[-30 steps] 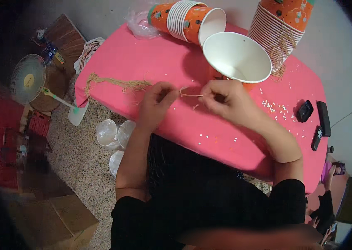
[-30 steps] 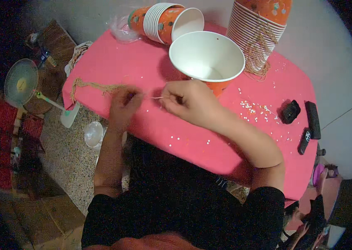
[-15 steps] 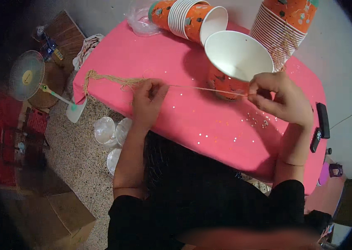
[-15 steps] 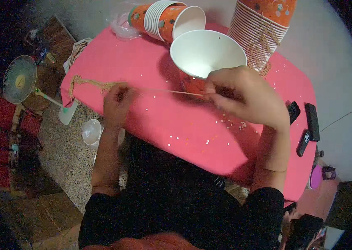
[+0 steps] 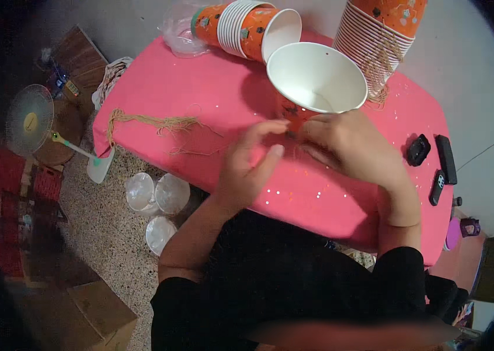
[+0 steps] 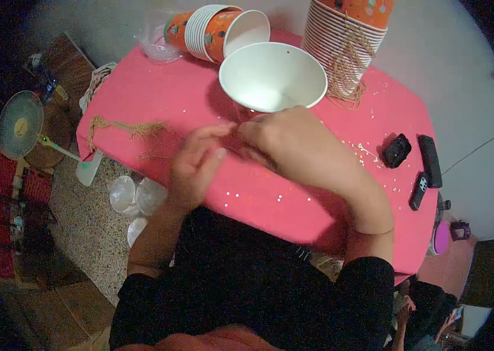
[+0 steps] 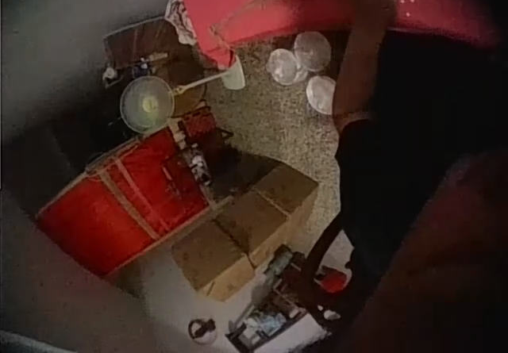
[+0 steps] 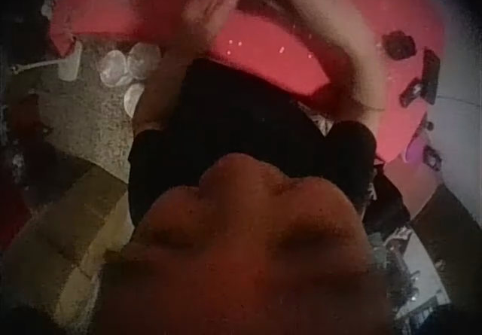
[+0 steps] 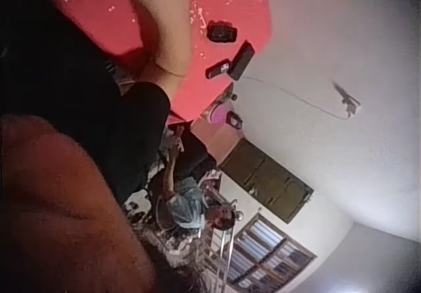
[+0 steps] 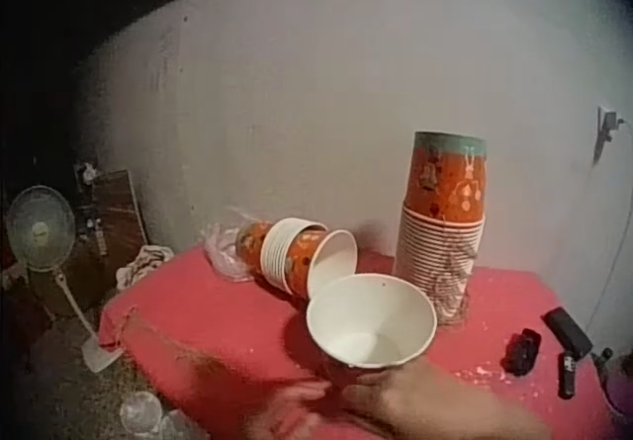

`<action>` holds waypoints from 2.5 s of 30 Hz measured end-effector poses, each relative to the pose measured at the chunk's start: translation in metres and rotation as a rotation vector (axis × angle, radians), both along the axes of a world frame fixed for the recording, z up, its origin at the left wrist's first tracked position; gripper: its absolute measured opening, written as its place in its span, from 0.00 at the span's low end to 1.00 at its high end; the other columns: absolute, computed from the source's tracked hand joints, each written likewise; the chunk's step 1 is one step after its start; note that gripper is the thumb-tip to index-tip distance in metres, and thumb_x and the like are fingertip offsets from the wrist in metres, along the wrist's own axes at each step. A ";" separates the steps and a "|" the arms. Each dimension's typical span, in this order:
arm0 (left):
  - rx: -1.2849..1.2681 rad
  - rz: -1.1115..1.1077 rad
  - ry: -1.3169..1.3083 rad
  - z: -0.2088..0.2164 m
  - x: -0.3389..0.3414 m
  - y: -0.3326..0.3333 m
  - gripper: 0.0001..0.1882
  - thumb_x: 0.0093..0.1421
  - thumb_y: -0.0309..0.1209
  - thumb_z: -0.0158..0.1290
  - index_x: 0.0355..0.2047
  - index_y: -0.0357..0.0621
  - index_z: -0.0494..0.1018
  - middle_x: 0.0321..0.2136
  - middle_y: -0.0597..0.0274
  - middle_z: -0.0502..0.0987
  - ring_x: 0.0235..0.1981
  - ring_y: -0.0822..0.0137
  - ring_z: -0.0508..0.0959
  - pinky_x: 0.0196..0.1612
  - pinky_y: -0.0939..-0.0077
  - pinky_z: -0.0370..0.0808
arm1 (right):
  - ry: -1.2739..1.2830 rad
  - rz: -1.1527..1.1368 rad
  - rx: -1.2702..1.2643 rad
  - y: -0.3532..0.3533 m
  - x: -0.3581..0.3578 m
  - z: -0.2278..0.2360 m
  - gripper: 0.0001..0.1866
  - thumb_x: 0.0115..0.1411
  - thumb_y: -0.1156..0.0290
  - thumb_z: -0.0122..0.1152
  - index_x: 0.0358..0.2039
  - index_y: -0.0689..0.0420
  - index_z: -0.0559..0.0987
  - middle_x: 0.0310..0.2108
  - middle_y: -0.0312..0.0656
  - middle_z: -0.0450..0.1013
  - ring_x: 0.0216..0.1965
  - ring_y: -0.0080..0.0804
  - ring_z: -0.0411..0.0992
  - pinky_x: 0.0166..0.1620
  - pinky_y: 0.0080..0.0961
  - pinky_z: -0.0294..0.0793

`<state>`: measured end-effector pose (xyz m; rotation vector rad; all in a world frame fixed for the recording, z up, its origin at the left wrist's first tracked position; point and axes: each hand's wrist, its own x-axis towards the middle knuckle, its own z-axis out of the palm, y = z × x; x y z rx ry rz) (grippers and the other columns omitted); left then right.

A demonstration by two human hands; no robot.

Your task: Attaching strings to paper buckets for assembly.

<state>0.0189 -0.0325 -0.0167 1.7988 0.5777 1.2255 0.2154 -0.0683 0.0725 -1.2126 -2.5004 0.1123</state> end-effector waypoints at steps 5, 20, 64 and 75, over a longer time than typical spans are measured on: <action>-0.628 -0.438 -0.276 -0.002 0.009 0.000 0.08 0.64 0.23 0.47 0.44 0.39 0.65 0.32 0.69 0.72 0.31 0.80 0.71 0.36 0.84 0.68 | 0.025 -0.043 0.040 -0.004 -0.005 -0.002 0.08 0.49 0.72 0.62 0.26 0.61 0.72 0.24 0.46 0.71 0.29 0.50 0.71 0.32 0.41 0.68; -0.238 0.093 -0.194 -0.012 0.027 0.017 0.04 0.58 0.20 0.54 0.28 0.39 0.70 0.22 0.73 0.68 0.21 0.82 0.66 0.23 0.85 0.64 | -0.023 -0.192 0.178 0.023 0.034 0.001 0.14 0.46 0.74 0.67 0.35 0.61 0.77 0.29 0.46 0.75 0.30 0.45 0.74 0.35 0.35 0.74; -0.160 -0.003 -0.137 -0.018 0.010 0.033 0.10 0.59 0.20 0.53 0.41 0.37 0.69 0.26 0.68 0.72 0.25 0.82 0.70 0.29 0.89 0.68 | 0.709 -0.022 -0.350 0.055 0.062 0.020 0.02 0.58 0.77 0.52 0.30 0.62 0.72 0.26 0.36 0.70 0.27 0.21 0.70 0.32 0.20 0.72; -0.303 0.016 0.068 -0.012 -0.045 0.044 0.07 0.61 0.22 0.50 0.40 0.38 0.73 0.26 0.69 0.73 0.28 0.79 0.72 0.33 0.83 0.71 | 1.721 0.577 -0.045 -0.001 0.147 0.059 0.05 0.60 0.74 0.50 0.35 0.62 0.69 0.30 0.37 0.67 0.27 0.24 0.61 0.36 0.21 0.62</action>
